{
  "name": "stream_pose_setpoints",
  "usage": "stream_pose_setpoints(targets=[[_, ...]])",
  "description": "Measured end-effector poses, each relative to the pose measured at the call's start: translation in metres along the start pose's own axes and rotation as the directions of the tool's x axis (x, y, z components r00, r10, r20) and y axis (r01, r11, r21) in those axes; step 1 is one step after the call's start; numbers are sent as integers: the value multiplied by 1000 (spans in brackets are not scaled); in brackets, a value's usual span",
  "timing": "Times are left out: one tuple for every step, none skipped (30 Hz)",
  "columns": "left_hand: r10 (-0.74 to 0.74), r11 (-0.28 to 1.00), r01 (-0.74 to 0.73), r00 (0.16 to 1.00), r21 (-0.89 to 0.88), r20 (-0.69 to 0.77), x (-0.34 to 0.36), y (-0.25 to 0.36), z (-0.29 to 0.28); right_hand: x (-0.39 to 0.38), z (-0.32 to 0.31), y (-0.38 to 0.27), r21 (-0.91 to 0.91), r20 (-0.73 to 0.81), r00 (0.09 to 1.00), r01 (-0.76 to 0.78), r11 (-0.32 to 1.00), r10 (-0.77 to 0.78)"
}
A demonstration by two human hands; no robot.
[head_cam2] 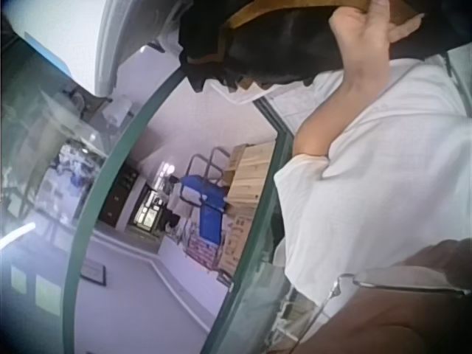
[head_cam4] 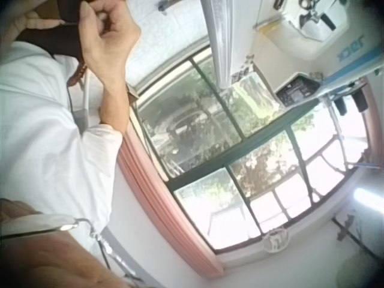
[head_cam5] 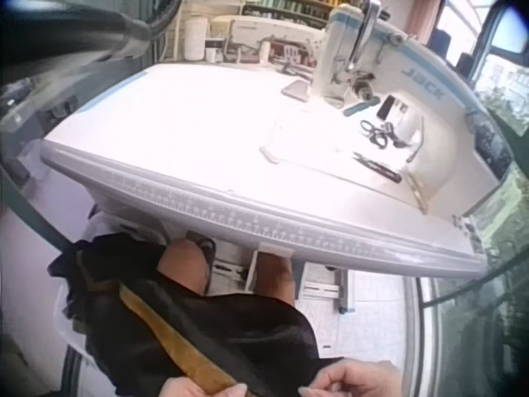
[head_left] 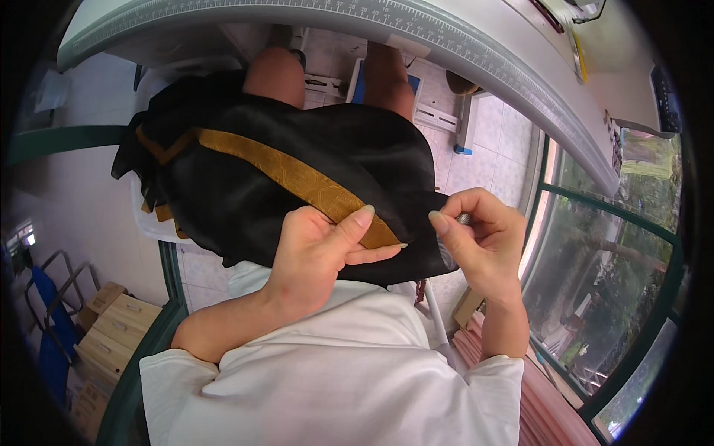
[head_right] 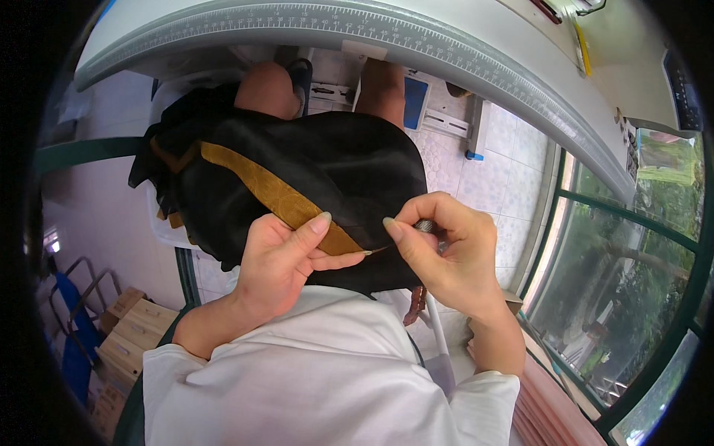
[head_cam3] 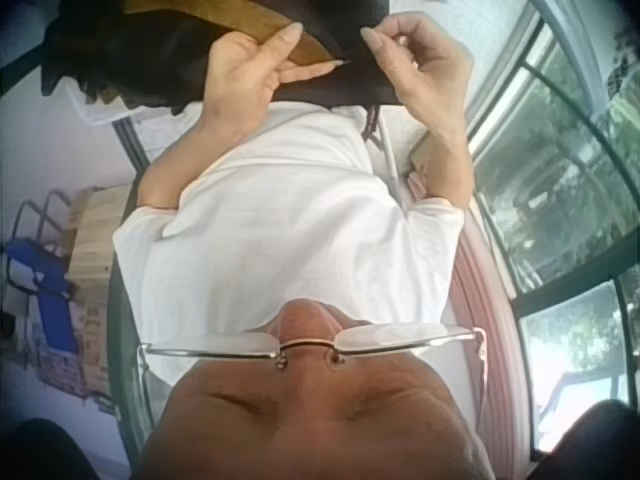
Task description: The person hand-sews a brown leather strap onto a black bag using a needle and thread. They repeatedly insert the needle through the strap and pull the thread tight to secure the attachment.
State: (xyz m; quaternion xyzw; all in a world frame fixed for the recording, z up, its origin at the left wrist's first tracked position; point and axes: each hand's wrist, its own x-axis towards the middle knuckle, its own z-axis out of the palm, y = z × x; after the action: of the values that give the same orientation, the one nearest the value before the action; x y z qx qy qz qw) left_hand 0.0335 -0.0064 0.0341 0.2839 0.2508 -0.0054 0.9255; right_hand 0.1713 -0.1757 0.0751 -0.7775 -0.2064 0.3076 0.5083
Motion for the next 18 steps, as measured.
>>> stream_pose_setpoints(targets=[[-9,1000,8,1000,12,19,1,-1,-2,-2,0,-1,20,17,1000,-21,1000,21],[-10,1000,10,1000,6,23,1,-1,-2,-2,0,-1,39,35,999,-42,998,41],[-11,1000,11,1000,0,25,1,-2,-3,-2,0,-2,72,8,999,-39,997,39],[-12,1000,12,1000,-5,26,0,-2,-4,-2,-1,-3,105,-18,999,-35,994,37],[-10,1000,10,1000,-1,30,0,-3,-6,-1,-3,-4,138,-43,998,-30,990,36],[-7,1000,7,999,4,34,0,-4,-9,-1,-10,-8,143,-32,997,-66,987,72],[-4,1000,3,999,10,39,0,-4,-11,-1,-11,-8,138,-27,997,-71,988,75],[-1,1000,1,1000,-4,23,0,-2,-9,0,-11,-8,134,-22,997,-75,988,79],[-1,1000,1,1000,-20,6,0,0,-5,0,-12,-8,128,-17,996,-83,988,85],[-1,999,1,1000,-36,-10,0,1,-3,0,-12,-10,146,-28,996,-76,986,81],[5,999,-5,1000,-42,3,0,-1,-4,-1,-16,-10,155,-48,995,-78,985,87],[11,999,-10,1000,-46,15,0,-3,-7,-3,-23,-10,166,-66,993,-80,983,92],[17,999,-16,1000,-51,26,0,-4,-9,-4,-26,-10,176,-85,991,-82,981,98],[12,998,-11,1000,-55,14,0,-3,-9,-2,-23,-6,165,-100,994,-18,986,35],[7,998,-6,1000,-59,3,0,-2,-7,-2,-24,-6,155,-120,992,-21,988,40],[2,998,-2,1000,-64,-8,0,-2,-6,-3,-27,-7,145,-140,989,-24,989,45],[12,998,-11,1000,-65,18,1,-3,-8,-3,-31,-7,135,-160,986,-27,990,49],[22,998,-19,999,-64,41,2,-4,-11,-4,-37,-7,202,-173,985,12,979,23]])
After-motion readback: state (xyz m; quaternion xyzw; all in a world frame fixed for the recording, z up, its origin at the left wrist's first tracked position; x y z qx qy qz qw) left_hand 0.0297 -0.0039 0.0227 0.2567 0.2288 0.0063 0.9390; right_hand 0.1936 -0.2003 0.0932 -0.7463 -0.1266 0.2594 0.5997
